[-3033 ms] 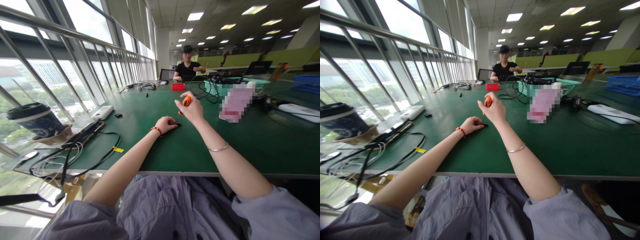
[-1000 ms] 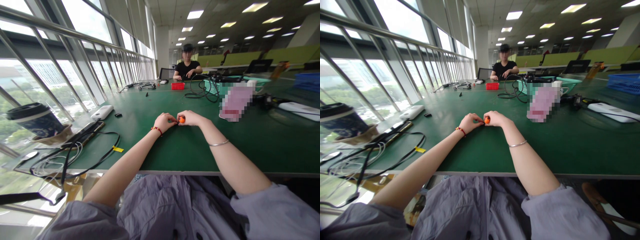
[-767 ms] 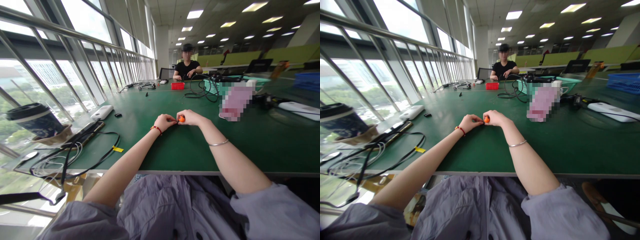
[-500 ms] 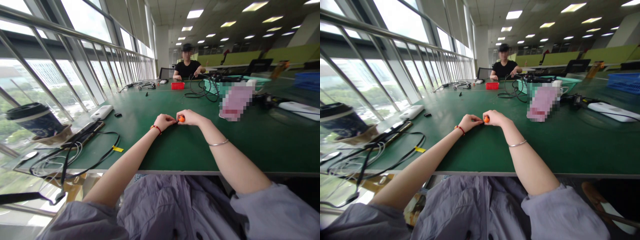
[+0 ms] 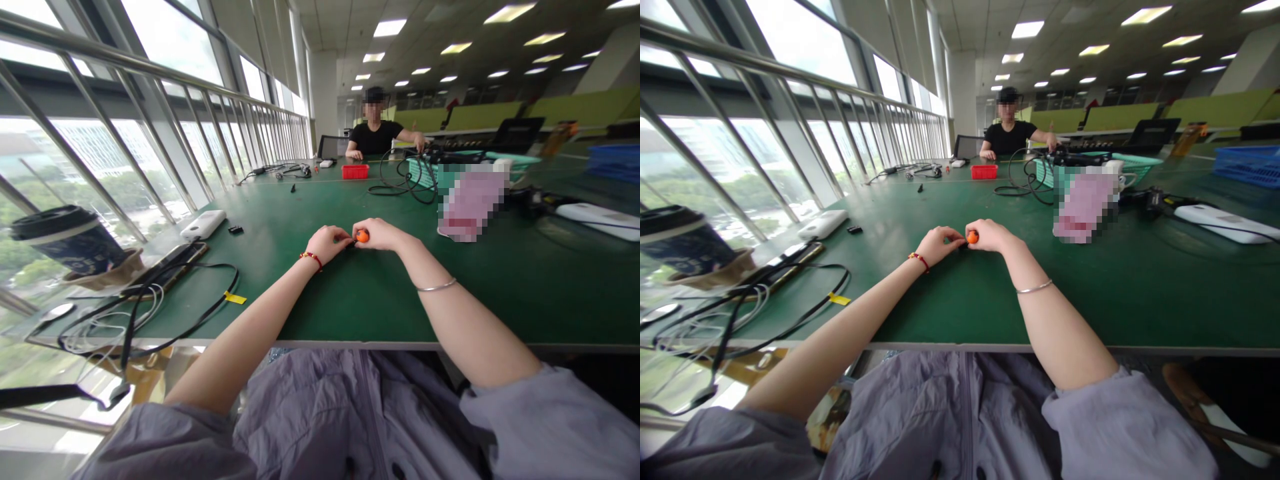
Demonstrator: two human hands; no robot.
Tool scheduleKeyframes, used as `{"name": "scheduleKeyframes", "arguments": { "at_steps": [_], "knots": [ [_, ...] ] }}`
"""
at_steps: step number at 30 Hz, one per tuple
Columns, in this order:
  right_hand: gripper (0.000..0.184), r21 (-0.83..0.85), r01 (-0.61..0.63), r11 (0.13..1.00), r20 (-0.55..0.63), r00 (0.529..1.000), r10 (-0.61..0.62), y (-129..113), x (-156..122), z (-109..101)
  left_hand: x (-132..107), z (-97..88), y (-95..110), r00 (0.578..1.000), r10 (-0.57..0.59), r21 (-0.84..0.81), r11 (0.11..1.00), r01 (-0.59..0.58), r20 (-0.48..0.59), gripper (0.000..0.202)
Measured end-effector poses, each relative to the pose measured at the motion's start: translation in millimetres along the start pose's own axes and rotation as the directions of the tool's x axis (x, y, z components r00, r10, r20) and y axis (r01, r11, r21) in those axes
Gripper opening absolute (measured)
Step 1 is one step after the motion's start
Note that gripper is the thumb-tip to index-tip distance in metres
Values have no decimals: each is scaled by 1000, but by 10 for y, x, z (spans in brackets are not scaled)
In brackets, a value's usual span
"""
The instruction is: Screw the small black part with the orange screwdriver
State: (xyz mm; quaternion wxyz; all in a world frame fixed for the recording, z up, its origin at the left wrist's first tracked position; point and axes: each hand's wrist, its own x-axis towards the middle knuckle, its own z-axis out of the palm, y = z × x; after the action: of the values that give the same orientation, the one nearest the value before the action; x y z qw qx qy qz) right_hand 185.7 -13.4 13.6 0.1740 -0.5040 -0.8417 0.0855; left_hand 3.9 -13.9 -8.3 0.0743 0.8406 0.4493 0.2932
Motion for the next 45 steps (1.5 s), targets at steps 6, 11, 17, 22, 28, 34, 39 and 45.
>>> {"name": "scheduleKeyframes", "arguments": {
  "at_steps": [6, 11, 17, 22, 28, 34, 39, 45],
  "knots": [
    [21, -46, 13, 999, -76, 997, -17, -16, -5, -11, -5, -10, 11, 1000, 10, 82, 997, -11, 14, 18],
    [22, -66, 7, 998, -104, 994, -14, -62, -26, -27, -10, -11, 8, 999, -43, 15, 999, 43, 18, 17],
    [21, -54, 18, 998, -95, 995, -23, -100, -42, -47, -1, -9, -49, 995, -91, -96, 991, 94, 32, 19],
    [20, -38, 21, 999, -102, 994, -25, -85, -35, -39, -4, -47, -15, 994, -104, -5, 995, 104, 36, 21],
    [18, -45, 16, 999, -104, 994, -20, -66, -37, -37, -8, -67, 25, 999, -14, 174, 985, 5, 51, 24],
    [19, -71, -18, 997, -93, 996, 11, -86, -53, -51, -32, -87, 91, 998, 53, 264, 963, -62, 39, 22],
    [19, -80, -19, 997, -86, 996, 12, -91, -53, -52, -49, -110, 147, 996, 78, 318, 944, -84, 31, 20],
    [19, -77, 1, 997, -68, 998, -6, -78, -41, -49, -56, -113, 160, 995, 95, 330, 939, -99, 28, 17]
  ]
}}
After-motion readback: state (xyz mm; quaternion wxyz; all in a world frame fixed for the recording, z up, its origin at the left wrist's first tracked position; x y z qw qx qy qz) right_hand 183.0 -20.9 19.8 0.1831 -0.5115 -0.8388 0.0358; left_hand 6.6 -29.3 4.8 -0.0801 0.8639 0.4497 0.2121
